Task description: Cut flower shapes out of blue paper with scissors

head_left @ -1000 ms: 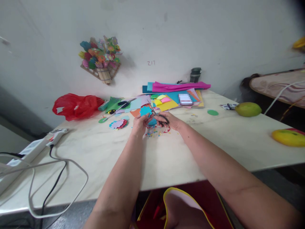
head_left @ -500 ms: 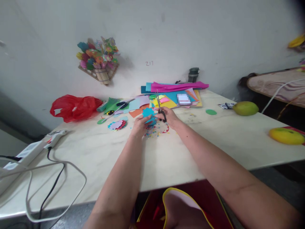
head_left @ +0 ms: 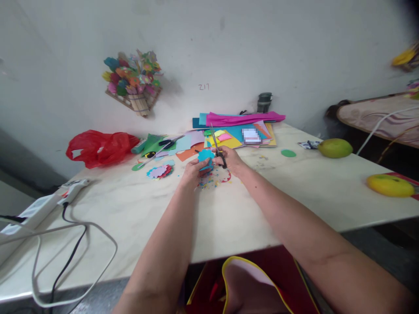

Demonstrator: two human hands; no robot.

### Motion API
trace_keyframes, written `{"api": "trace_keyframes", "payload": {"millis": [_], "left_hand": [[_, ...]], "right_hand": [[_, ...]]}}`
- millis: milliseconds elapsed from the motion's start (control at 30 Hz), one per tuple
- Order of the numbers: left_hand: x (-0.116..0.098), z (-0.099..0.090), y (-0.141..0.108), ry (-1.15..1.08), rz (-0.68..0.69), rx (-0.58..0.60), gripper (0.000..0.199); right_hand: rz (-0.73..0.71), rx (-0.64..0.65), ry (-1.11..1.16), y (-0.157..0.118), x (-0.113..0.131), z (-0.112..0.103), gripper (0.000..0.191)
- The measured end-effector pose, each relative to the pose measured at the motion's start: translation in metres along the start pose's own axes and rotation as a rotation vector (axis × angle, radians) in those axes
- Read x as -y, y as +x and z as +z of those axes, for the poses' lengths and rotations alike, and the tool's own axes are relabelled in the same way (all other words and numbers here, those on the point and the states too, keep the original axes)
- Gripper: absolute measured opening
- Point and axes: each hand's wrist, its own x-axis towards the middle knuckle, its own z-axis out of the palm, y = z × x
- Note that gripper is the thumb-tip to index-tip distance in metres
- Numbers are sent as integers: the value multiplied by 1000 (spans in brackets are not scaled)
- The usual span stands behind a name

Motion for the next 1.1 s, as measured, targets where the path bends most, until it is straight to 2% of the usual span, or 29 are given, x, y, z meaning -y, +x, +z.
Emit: {"api": "trace_keyframes", "payload": {"millis": [233, 467, 600, 867, 1100], "left_hand": [[-5, -5, 0, 20, 16, 1, 23], [-5, -18, 7, 123, 49, 23, 25], [-5, -18, 7, 70, 91, 41, 26], [-6, -15, 5, 31, 106, -4, 30], [-9, -13, 4, -1, 133, -44, 34]], "right_hand": [[27, 156, -44, -3, 2, 1, 35], [29, 125, -35, -1, 1, -2, 37], [14, 119, -43, -1, 1, -6, 37], [94, 287, -259, -8, 4, -7, 24], [89, 376, -316, -9, 4, -11, 29]]}}
